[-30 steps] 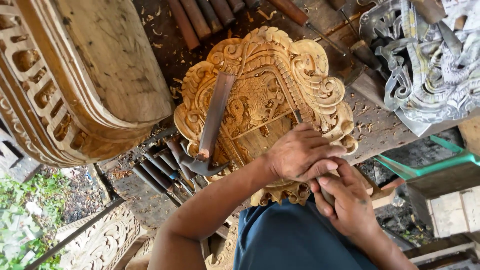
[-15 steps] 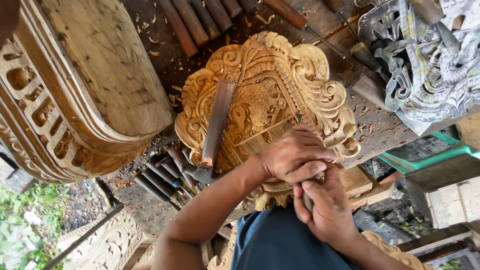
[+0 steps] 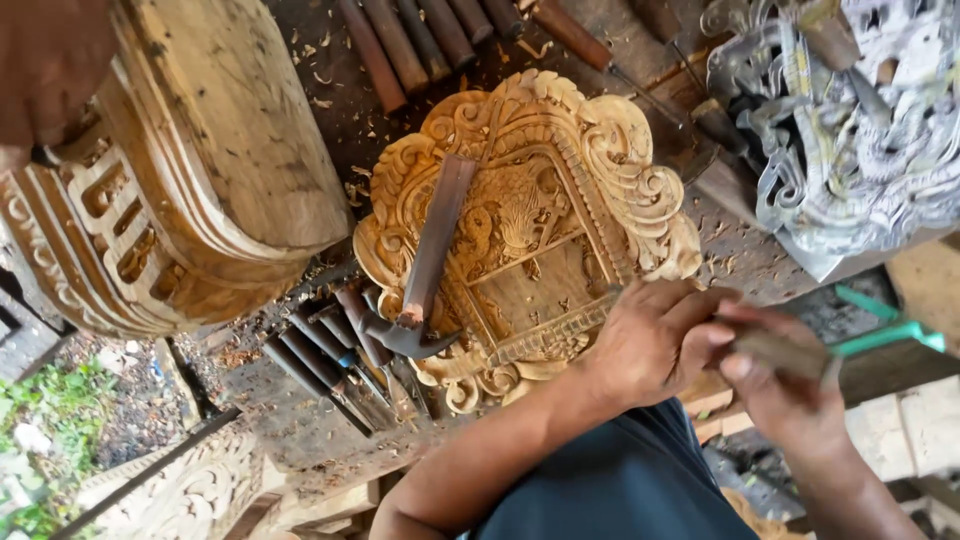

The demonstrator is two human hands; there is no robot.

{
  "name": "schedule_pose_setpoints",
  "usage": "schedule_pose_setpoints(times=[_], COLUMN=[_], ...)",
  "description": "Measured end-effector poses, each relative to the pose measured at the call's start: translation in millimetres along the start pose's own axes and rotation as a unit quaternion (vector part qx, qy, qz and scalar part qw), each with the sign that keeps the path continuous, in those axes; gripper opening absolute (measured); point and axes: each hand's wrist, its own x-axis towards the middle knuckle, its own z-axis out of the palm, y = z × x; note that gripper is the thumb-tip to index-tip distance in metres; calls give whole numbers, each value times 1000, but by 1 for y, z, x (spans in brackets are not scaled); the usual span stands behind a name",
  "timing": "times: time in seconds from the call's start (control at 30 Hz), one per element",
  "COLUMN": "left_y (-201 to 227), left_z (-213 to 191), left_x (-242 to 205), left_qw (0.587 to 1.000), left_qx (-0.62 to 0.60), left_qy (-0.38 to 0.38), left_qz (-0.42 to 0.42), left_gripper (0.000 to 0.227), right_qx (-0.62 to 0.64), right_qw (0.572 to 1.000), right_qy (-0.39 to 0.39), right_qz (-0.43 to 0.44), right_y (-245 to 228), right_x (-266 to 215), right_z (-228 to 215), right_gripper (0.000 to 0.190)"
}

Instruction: The person carves a decorative wooden panel using a chisel and hammer, then cleans the wood shavings off the surface with their hands.

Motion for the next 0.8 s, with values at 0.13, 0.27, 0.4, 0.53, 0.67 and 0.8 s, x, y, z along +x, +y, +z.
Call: schedule_pose_setpoints(times=[0.13, 0.27, 0.4, 0.53, 0.67, 0.8], left_y=[-17, -28, -16, -18, -30, -31], left_z=[-14, -40, -49, -42, -33, -35], left_x=[11, -19, -73, -102, -101, -102], left_qw=[971, 927, 936, 918, 900, 897], left_qx=[235, 332, 189, 169, 205, 228], left_qy=[35, 56, 233, 312, 362, 357], left_qz=[-27, -165, -183, -176, -132, -128], left_gripper=[76, 71, 43, 30, 22, 21], right_qx=[166, 289, 255, 232, 174, 179], right_qw=[984, 952, 957, 959, 962, 969], right_qy=[-49, -83, -113, -141, -93, -106], right_qz=[-50, -54, -83, -80, -187, -134], right_y=[-2, -5, 10, 28, 32, 23], right_x=[83, 156, 204, 218, 225, 210], right_z=[-23, -3, 36, 63, 66, 62], right_gripper=[36, 34, 43, 53, 55, 57])
